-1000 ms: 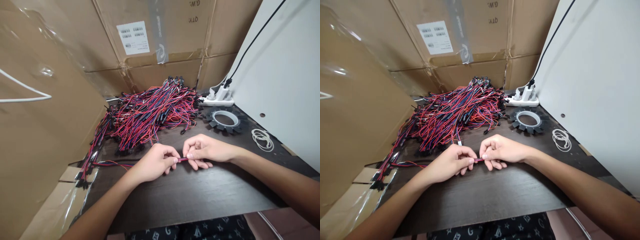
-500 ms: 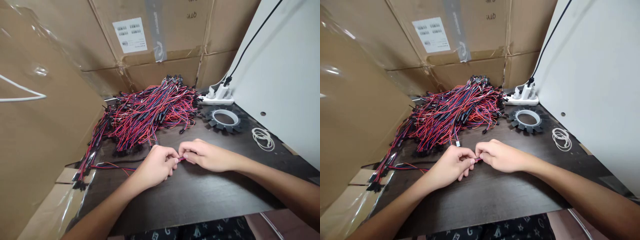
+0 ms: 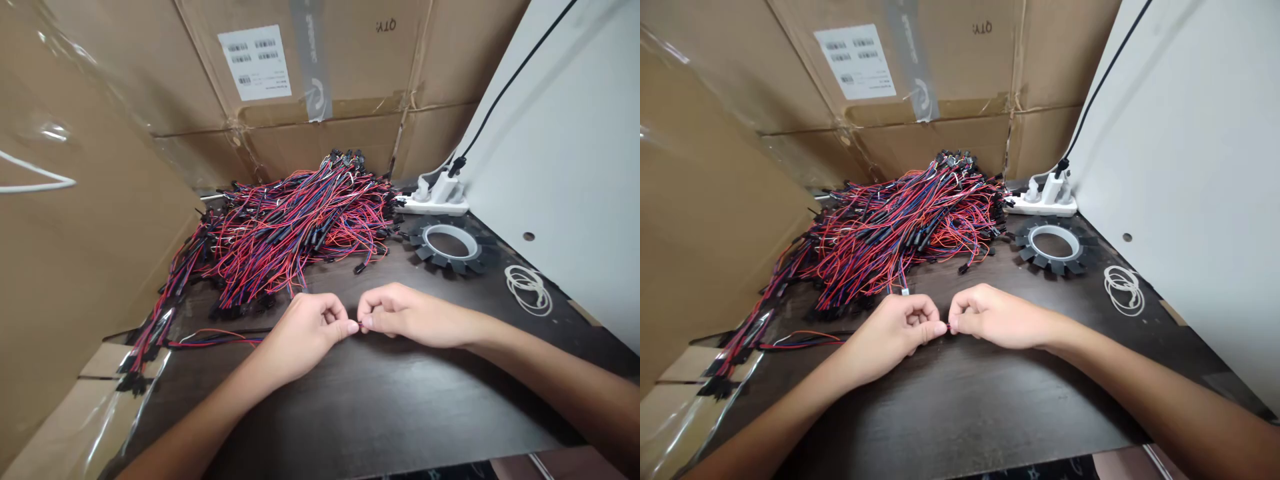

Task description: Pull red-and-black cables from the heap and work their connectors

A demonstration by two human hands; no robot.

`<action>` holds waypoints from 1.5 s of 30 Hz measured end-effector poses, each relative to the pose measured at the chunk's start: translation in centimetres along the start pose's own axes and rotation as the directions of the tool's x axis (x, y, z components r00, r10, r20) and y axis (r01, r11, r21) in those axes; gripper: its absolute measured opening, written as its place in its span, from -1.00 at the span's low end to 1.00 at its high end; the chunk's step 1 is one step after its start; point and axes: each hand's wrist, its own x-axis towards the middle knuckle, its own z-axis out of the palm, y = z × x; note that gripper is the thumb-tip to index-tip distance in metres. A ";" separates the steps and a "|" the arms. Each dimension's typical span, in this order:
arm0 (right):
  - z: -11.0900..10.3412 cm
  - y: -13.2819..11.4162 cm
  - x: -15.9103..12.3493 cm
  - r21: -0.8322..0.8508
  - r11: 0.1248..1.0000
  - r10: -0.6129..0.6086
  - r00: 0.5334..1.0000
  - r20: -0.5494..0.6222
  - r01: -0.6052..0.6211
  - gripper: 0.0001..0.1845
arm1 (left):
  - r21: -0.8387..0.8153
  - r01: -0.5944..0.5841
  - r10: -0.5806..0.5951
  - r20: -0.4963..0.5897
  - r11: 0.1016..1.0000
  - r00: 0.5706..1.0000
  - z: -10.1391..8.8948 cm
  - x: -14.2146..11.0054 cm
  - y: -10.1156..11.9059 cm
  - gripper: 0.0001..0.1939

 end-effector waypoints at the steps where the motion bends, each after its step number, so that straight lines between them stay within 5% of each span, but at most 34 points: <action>1: -0.1 0.1 0.0 0.029 1.000 -0.007 1.000 0.016 0.006 -0.83 | 0.001 0.008 -0.008 0.023 1.000 1.000 0.0 0.0 0.0 -0.81; 9: -0.7 0.2 -0.1 0.064 0.998 0.004 0.996 0.087 -0.010 -0.83 | -0.253 0.146 -0.093 0.210 0.956 0.973 -0.3 -0.3 -0.1 -0.90; 17: -0.7 0.0 -0.3 -0.004 0.999 0.037 0.996 0.077 -0.037 -0.75 | -0.245 0.138 -0.071 0.263 0.960 0.962 -0.7 -0.3 -0.3 -0.87; 30: -1.2 -0.2 -0.3 -0.023 0.999 0.032 0.997 0.068 -0.031 -0.67 | -0.129 0.150 -0.123 0.196 0.980 0.973 -1.1 -0.6 -0.5 -0.85; 36: -1.2 -0.4 -0.1 -0.023 1.000 0.014 0.997 0.069 -0.013 -0.69 | -0.023 -0.009 0.012 0.132 1.000 0.991 -1.0 -0.8 -0.6 -0.85; 45: -1.0 -0.3 -0.2 0.050 0.999 -0.004 0.992 0.123 -0.002 -0.72 | 0.018 -0.076 0.075 0.056 0.997 0.996 -1.3 -0.7 -0.2 -0.86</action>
